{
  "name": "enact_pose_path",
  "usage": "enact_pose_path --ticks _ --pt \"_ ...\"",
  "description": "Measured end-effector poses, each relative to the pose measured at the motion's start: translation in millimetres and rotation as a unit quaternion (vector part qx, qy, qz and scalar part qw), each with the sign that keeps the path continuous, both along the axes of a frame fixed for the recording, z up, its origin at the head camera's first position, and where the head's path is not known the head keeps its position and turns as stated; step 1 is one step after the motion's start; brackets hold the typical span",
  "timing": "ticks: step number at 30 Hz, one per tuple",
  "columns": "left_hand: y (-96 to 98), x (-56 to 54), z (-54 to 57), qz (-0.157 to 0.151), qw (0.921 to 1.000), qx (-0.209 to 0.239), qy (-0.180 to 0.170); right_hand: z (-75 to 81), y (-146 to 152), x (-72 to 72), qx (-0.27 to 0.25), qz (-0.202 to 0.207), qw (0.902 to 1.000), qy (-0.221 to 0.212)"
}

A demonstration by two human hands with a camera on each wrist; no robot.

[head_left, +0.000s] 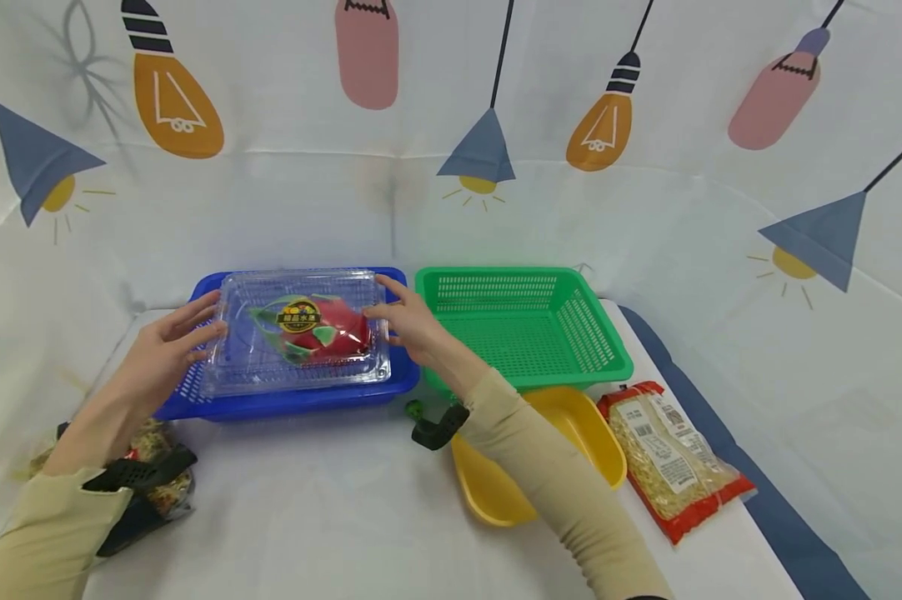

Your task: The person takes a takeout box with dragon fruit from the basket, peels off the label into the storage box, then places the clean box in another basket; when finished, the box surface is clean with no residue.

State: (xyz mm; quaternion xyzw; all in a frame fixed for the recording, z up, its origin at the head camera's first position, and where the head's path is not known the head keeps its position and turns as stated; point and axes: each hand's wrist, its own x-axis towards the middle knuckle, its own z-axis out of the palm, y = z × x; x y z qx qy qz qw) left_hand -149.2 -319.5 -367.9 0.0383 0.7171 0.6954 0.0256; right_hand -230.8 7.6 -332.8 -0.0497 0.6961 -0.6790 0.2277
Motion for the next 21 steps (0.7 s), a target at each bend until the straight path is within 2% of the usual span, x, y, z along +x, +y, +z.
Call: enact_pose_path --ticks 2,4,7,9,14,21 --pt "1.6 3.3 5.3 0.003 0.9995 -0.032 -0.002 3.9 3 4.9 0.0 0.001 1.0 0.001" --pt "2.9 8.0 10.9 0.007 0.9963 -0.085 0.002 7.4 6 10.2 0.001 -0.001 1.0 0.004" --pt "5.2 16.4 18.1 0.017 0.9865 -0.162 0.014 12.1 10 18.3 0.006 -0.008 0.9999 0.011" --pt "6.9 22.2 21.9 0.023 0.9807 -0.192 0.028 14.9 13 23.7 0.01 -0.009 0.9997 0.018" --pt "10.1 36.2 30.0 0.032 0.9763 -0.209 0.045 20.1 21 37.4 0.021 0.005 0.9993 0.03" --pt "11.7 52.4 35.5 0.011 0.9687 -0.244 0.041 21.8 31 53.9 0.033 0.023 0.9985 0.036"
